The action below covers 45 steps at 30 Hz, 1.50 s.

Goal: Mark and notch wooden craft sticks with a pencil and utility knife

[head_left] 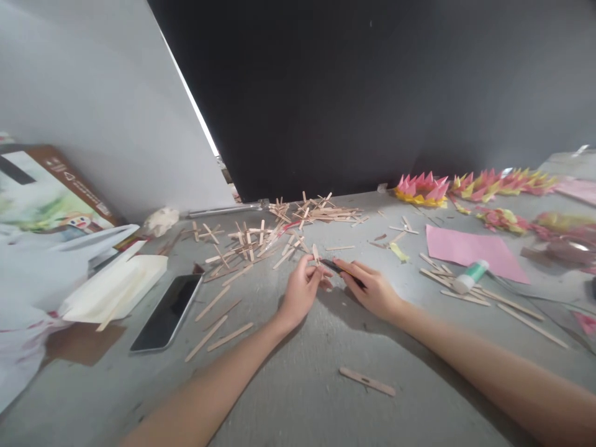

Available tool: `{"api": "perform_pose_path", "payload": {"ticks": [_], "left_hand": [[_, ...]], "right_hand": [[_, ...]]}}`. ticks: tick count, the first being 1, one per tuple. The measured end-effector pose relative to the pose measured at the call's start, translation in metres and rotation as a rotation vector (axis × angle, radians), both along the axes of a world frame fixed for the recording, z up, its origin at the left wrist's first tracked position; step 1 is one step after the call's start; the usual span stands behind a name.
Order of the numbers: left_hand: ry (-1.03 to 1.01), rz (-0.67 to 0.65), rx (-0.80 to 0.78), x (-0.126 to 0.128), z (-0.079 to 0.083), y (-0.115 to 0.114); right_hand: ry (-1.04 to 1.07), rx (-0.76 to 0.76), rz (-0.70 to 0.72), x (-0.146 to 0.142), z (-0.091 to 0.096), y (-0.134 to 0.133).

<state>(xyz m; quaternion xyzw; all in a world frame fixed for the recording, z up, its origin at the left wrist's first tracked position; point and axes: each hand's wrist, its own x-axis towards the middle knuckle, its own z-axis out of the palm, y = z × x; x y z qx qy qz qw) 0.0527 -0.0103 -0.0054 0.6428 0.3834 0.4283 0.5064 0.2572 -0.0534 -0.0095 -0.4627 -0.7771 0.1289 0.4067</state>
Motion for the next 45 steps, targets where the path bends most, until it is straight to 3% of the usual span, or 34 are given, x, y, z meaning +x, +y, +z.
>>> {"api": "perform_pose_path", "payload": {"ticks": [15, 25, 45], "left_hand": [[0.007, 0.000, 0.008, 0.000, -0.003, -0.005], [0.265, 0.107, 0.153, -0.002, 0.000, -0.009], [0.203, 0.093, 0.134, 0.000, 0.002, -0.008]], "right_hand": [[-0.017, -0.012, -0.012, 0.001, -0.001, -0.002], [-0.054, -0.037, -0.057, -0.010, 0.009, -0.010], [0.033, -0.033, -0.046, -0.012, 0.006, -0.009]]}}
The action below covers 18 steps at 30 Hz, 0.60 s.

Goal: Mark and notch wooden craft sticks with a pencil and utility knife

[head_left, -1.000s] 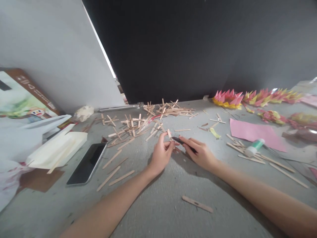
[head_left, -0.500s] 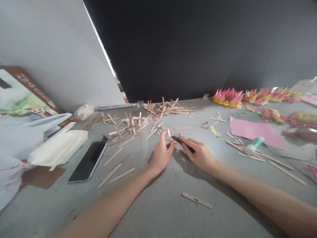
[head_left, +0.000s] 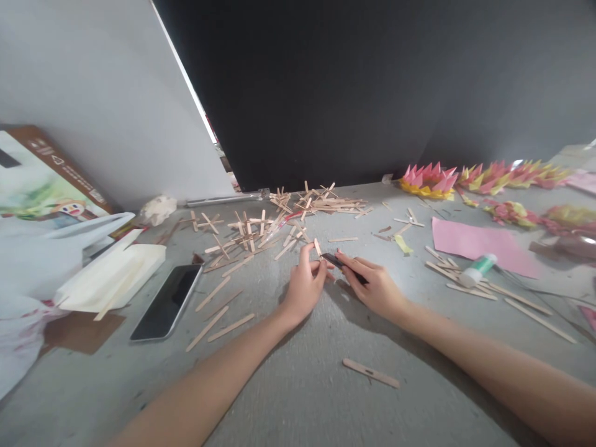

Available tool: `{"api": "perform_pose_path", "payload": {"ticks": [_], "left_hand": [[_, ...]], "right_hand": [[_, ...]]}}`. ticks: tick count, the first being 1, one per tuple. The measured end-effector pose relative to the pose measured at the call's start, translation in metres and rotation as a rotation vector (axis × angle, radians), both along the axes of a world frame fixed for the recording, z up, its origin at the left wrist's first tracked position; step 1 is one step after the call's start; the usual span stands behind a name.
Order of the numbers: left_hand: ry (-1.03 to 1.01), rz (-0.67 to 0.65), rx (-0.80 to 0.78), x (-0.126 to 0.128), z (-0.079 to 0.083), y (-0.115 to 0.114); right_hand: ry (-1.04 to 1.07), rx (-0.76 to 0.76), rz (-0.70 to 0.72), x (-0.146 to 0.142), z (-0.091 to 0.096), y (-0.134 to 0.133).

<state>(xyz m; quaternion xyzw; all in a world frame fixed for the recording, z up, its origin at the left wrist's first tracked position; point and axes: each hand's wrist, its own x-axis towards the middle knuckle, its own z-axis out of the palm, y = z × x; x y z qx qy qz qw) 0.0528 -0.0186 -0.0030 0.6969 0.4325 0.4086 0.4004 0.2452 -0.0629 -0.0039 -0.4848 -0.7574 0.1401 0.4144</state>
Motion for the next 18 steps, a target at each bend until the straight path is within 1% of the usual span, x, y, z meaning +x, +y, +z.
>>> {"api": "perform_pose_path", "payload": {"ticks": [11, 18], "left_hand": [[0.109, -0.030, 0.056, -0.0026, -0.0048, -0.0002], [0.222, -0.002, 0.088, -0.0025, -0.0032, -0.0019]], "right_hand": [[0.005, 0.036, -0.003, -0.0006, -0.0051, -0.0013], [0.018, 0.036, -0.001, -0.0016, -0.0060, -0.0019]]}}
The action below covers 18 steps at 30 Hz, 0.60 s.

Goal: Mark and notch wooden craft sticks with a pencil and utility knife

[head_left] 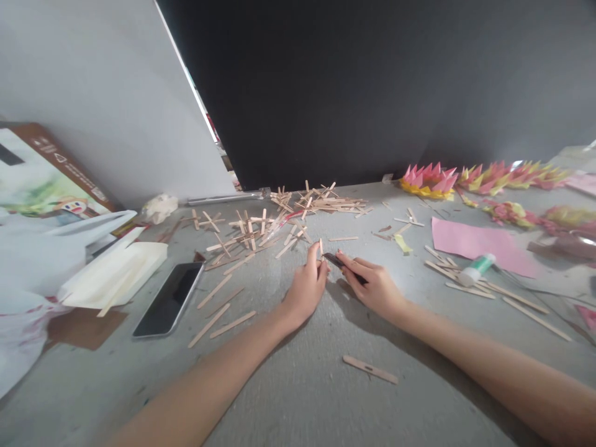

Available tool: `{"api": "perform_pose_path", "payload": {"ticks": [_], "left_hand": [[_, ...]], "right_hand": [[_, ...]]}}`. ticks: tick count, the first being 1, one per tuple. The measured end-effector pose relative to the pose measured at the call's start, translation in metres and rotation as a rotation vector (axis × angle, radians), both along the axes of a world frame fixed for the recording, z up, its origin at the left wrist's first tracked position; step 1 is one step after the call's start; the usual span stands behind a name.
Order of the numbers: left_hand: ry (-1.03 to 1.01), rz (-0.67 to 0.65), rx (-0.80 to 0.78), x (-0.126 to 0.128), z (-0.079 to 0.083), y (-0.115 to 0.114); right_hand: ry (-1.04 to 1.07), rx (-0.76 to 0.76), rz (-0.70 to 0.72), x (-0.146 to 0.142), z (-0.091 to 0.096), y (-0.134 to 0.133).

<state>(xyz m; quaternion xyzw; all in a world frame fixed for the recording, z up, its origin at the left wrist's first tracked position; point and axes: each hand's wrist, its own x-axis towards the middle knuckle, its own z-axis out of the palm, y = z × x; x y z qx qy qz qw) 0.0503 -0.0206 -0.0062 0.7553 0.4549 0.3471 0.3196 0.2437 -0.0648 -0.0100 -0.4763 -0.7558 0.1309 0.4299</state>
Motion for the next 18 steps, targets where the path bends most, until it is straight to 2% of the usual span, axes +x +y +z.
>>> {"api": "perform_pose_path", "payload": {"ticks": [7, 13, 18], "left_hand": [[0.010, -0.010, 0.010, -0.0001, -0.0029, 0.0010], [0.125, 0.032, 0.042, 0.0005, -0.0001, -0.0011], [0.051, -0.004, -0.014, 0.0003, 0.0003, 0.0007]], "right_hand": [[-0.020, 0.000, -0.009, -0.0011, 0.0011, -0.0016], [-0.090, -0.012, -0.038, -0.0015, -0.0012, -0.0021], [0.012, -0.052, -0.020, -0.0014, 0.0016, -0.0010]]}}
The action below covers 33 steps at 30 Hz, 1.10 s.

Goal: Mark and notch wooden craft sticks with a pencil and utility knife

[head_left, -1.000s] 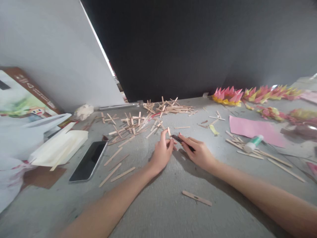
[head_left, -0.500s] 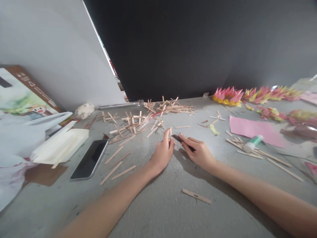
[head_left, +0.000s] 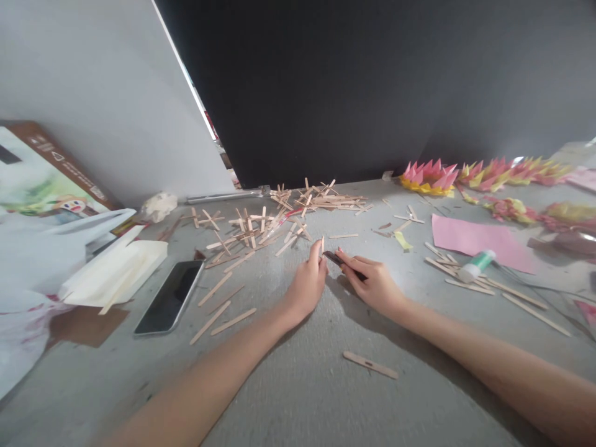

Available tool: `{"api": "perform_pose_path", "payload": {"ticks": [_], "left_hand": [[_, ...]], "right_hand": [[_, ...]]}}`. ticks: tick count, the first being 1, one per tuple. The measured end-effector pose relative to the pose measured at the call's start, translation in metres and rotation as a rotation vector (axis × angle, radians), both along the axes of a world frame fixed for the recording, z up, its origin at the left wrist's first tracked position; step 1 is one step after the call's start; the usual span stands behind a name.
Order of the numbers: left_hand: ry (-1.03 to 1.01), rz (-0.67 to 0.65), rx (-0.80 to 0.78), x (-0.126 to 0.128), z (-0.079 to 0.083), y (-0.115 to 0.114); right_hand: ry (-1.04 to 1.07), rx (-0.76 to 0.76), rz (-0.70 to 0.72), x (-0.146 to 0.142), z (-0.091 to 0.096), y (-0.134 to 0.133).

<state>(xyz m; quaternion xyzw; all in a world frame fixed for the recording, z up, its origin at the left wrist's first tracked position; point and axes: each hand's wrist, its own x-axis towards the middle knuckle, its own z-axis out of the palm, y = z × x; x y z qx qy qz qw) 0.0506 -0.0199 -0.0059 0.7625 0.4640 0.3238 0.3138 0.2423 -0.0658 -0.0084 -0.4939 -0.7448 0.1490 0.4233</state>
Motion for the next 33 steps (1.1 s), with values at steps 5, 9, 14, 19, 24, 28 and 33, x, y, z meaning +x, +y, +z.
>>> {"api": "perform_pose_path", "payload": {"ticks": [5, 9, 14, 19, 24, 28, 33], "left_hand": [[-0.119, -0.021, -0.022, 0.0016, -0.0004, 0.0020], [-0.220, 0.003, -0.048, 0.0039, 0.0040, -0.0001], [-0.263, 0.035, -0.061, 0.0055, 0.0087, -0.0010], [-0.303, 0.034, -0.077, 0.0049, 0.0062, 0.0002], [-0.310, 0.030, -0.082, 0.0037, 0.0028, 0.0023], [-0.367, -0.003, -0.137, 0.0036, 0.0024, 0.0043], [-0.433, -0.027, -0.186, 0.0046, 0.0058, 0.0040]], "right_hand": [[0.085, 0.022, 0.001, 0.0016, -0.0010, 0.0028], [0.116, 0.032, 0.000, 0.0021, -0.0014, 0.0026], [0.124, 0.017, -0.002, 0.0021, 0.0015, 0.0018], [0.141, -0.007, 0.001, 0.0019, 0.0029, 0.0019], [0.157, -0.022, 0.007, 0.0027, 0.0037, 0.0021], [0.163, -0.026, 0.004, 0.0029, 0.0053, 0.0022], [0.175, -0.034, 0.006, 0.0028, 0.0070, 0.0021]]}}
